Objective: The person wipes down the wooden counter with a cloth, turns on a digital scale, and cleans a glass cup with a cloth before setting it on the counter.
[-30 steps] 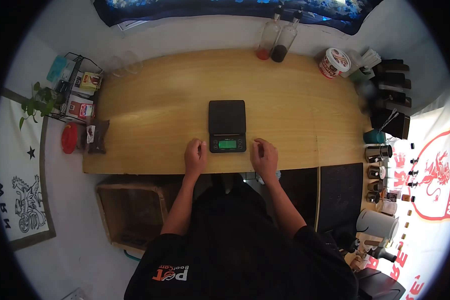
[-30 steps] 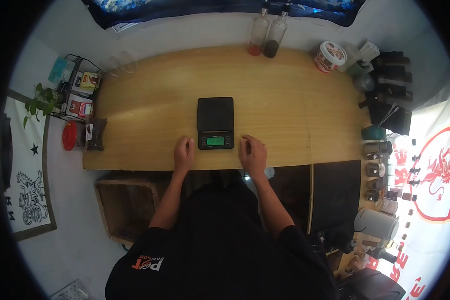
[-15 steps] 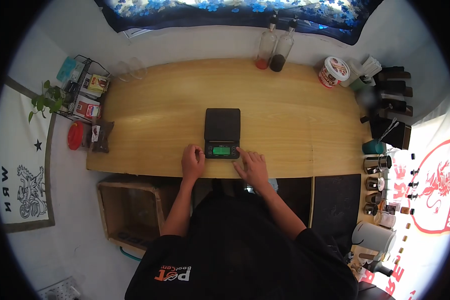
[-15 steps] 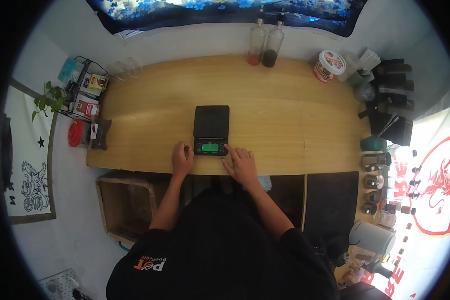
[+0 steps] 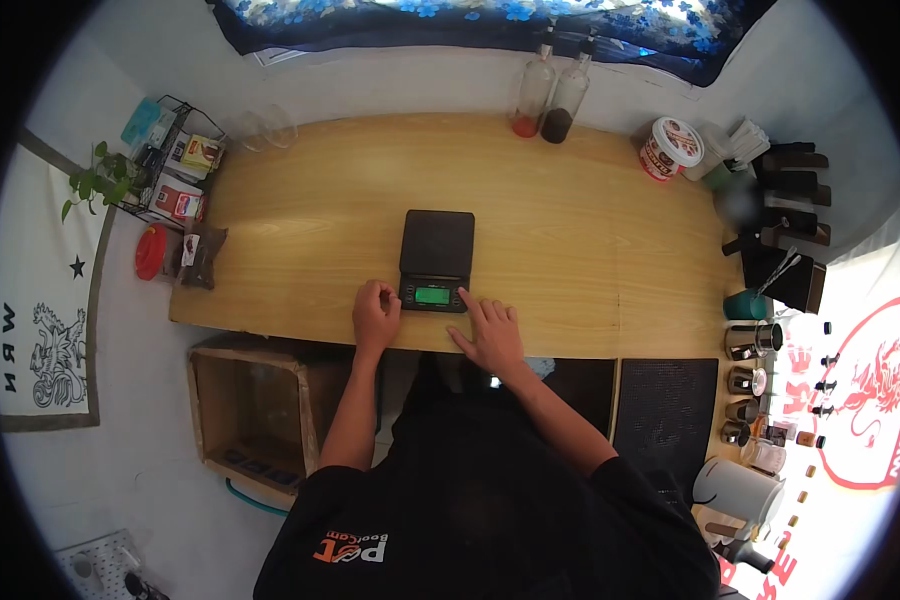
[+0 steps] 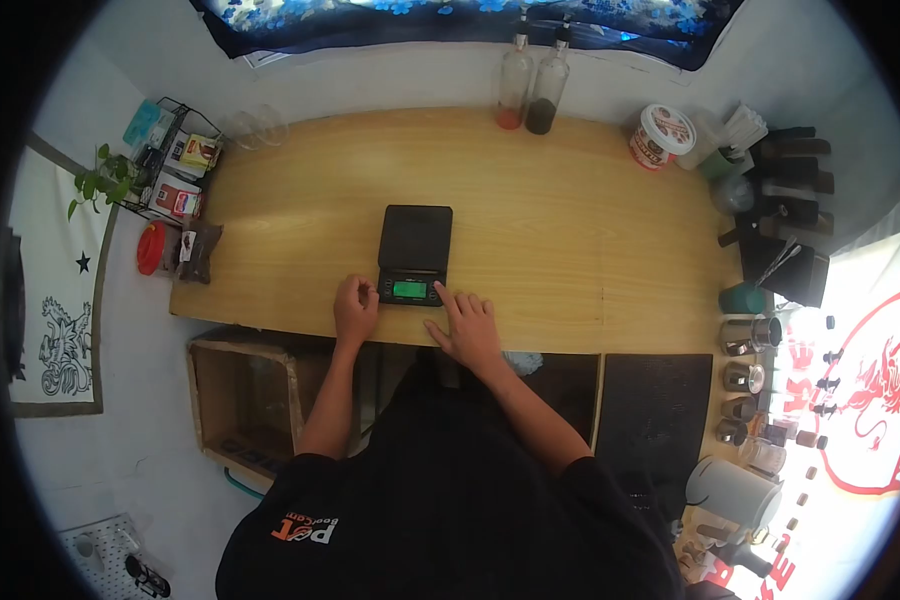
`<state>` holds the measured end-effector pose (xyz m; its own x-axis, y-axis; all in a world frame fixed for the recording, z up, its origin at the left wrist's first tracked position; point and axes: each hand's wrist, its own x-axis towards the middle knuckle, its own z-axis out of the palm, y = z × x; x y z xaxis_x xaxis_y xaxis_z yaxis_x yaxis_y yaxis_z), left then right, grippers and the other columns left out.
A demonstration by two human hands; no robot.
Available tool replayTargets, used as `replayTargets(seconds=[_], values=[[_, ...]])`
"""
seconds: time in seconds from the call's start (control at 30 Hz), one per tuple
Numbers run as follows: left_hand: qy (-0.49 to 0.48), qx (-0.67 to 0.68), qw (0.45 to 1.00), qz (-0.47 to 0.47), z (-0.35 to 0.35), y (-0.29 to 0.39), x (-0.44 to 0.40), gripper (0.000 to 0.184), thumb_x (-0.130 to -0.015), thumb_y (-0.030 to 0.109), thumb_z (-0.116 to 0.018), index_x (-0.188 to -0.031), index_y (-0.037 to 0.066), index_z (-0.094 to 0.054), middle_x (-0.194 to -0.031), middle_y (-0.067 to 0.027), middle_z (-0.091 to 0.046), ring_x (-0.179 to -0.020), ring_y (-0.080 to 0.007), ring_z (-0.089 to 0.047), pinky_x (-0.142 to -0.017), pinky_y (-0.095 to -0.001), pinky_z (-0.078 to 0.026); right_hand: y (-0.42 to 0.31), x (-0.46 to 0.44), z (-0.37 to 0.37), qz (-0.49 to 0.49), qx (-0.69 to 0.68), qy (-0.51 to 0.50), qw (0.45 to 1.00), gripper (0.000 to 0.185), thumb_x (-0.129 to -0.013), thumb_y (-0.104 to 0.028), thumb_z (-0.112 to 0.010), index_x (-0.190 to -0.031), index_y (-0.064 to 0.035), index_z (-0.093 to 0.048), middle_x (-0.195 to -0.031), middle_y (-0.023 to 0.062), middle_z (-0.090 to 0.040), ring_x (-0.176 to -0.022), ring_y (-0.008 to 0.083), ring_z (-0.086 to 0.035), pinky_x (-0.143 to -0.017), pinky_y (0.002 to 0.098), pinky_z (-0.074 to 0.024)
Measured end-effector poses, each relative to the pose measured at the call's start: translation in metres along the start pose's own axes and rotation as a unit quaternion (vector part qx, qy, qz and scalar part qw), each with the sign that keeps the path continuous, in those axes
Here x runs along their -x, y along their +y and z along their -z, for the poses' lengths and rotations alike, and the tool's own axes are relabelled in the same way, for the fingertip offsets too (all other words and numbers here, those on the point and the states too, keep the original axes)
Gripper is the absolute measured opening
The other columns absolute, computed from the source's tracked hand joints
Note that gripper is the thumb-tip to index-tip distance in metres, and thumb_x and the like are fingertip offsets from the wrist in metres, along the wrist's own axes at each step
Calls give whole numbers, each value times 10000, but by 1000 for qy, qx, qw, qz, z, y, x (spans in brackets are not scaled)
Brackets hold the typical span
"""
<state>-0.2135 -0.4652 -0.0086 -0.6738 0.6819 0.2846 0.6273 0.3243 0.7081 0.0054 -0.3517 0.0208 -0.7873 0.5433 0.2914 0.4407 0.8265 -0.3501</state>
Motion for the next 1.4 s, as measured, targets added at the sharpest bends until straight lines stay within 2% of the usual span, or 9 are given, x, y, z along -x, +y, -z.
replayTargets(seconds=[0.1,0.27,0.47,0.8,0.97,1.0,1.07,1.2,1.4], values=[[-1,4,1000,0,0,0,0,84,-850,72,-615,-861,38,-539,-833,-121,-582,-831,-328,-586,-752,-434,-475,2,2,2,-3,-17,2,1000,666,-899,-424,-661,-1438,-79,-473,-982,88,-571,-920,251,-538,-845,383,-392],[48,-15,998,-25,-3,2,0,105,-877,105,-610,-850,30,-542,-819,-143,-571,-814,-353,-579,-738,-447,-469,22,11,-24,-16,-174,67,982,209,-907,-164,-660,-1041,-31,-569,-824,114,-592,-782,326,-577,-774,433,-414],[28,-22,999,-16,-1,7,1,183,-936,157,-583,-832,17,-525,-804,-168,-547,-804,-385,-544,-709,-473,-436,20,7,-23,2,-161,72,984,116,-917,-108,-627,-875,-40,-543,-765,131,-561,-712,343,-542,-715,452,-395],[44,-19,999,-13,4,9,0,154,-923,146,-576,-850,18,-531,-819,-174,-556,-827,-386,-553,-722,-483,-447,9,3,-13,-6,-172,71,983,176,-917,-127,-632,-795,-34,-544,-717,151,-550,-692,362,-511,-701,457,-382],[45,43,998,28,2,0,1,151,-888,149,-610,-892,16,-540,-859,-174,-591,-848,-389,-588,-737,-456,-483,23,10,-46,-147,-315,105,932,271,-995,-153,-589,-772,-18,-514,-606,44,-474,-556,125,-445,-548,321,-356],[70,61,996,14,1,-5,0,114,-883,105,-626,-897,22,-549,-820,-141,-582,-722,-305,-598,-657,-391,-485,17,5,-43,-136,-317,98,933,271,-995,-153,-589,-772,-18,-514,-606,44,-474,-556,125,-445,-548,321,-356],[76,90,992,40,10,-11,-5,117,-886,110,-629,-905,23,-553,-824,-137,-581,-727,-294,-600,-659,-386,-486,-8,-14,-21,-191,-379,36,905,246,-985,-138,-610,-784,-36,-512,-640,31,-496,-576,109,-457,-541,285,-366],[84,81,992,53,47,-49,-44,119,-911,123,-611,-915,18,-554,-834,-145,-577,-755,-298,-601,-678,-385,-485,-48,-73,-24,-135,-450,17,882,189,-986,-133,-618,-851,-24,-542,-669,18,-525,-609,61,-486,-555,237,-387],[156,133,965,164,103,-111,-123,220,-982,198,-535,-884,1,-543,-779,-168,-573,-703,-332,-566,-667,-402,-469,-105,-212,-47,-49,-429,-51,901,159,-950,-130,-662,-1016,-21,-566,-761,44,-574,-685,123,-561,-623,266,-457]])
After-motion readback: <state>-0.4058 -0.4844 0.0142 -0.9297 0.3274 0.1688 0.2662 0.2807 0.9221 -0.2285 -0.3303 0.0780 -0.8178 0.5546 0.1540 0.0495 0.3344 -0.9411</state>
